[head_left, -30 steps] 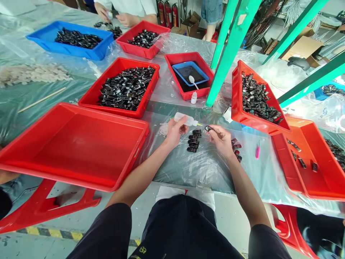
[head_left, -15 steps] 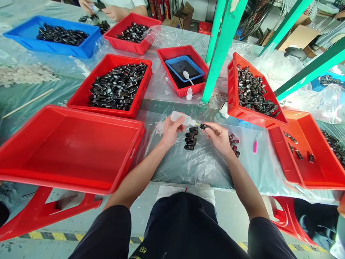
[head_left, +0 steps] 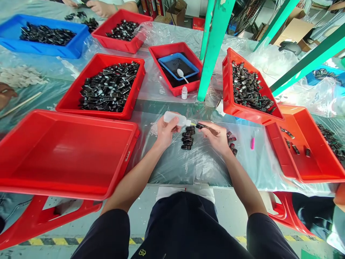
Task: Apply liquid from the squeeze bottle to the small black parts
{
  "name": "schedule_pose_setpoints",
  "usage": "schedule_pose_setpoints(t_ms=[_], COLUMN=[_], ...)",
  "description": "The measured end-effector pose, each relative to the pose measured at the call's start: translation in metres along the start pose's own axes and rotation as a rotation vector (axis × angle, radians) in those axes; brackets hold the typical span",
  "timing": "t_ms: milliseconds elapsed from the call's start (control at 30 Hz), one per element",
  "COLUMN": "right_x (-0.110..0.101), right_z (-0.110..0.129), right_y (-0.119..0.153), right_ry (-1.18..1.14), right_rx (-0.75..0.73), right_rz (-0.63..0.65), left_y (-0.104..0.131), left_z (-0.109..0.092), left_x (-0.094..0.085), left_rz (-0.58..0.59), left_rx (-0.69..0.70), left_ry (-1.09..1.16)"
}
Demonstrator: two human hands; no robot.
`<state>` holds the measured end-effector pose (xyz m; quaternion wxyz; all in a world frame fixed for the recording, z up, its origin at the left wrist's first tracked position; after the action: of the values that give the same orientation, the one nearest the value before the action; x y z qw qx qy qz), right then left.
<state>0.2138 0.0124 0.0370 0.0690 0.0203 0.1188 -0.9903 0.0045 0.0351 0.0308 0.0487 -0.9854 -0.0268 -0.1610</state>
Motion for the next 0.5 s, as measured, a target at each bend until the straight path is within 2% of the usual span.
schedule_pose_setpoints(t_ms=[500], right_x=[0.0016], right_z=[0.0000], right_y=[0.0006], right_ry=[0.004], right_rx=[0.021], right_rz=[0.015], left_y=[0.0024], left_z=[0.0006], left_x=[-0.0008], left_rz=[-0.015], left_rx=[0.026], left_ry=[-0.008])
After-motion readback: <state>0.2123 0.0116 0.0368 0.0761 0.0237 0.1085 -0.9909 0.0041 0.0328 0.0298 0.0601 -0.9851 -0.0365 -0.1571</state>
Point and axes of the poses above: each hand's wrist, its own y-axis away from the middle knuckle, its own x-axis out of the palm, z = x × y, the point moved 5 cm from there along -y, towards the middle knuckle, and after that the axes turned 4 degrees about -y, right-handed, at the moved point
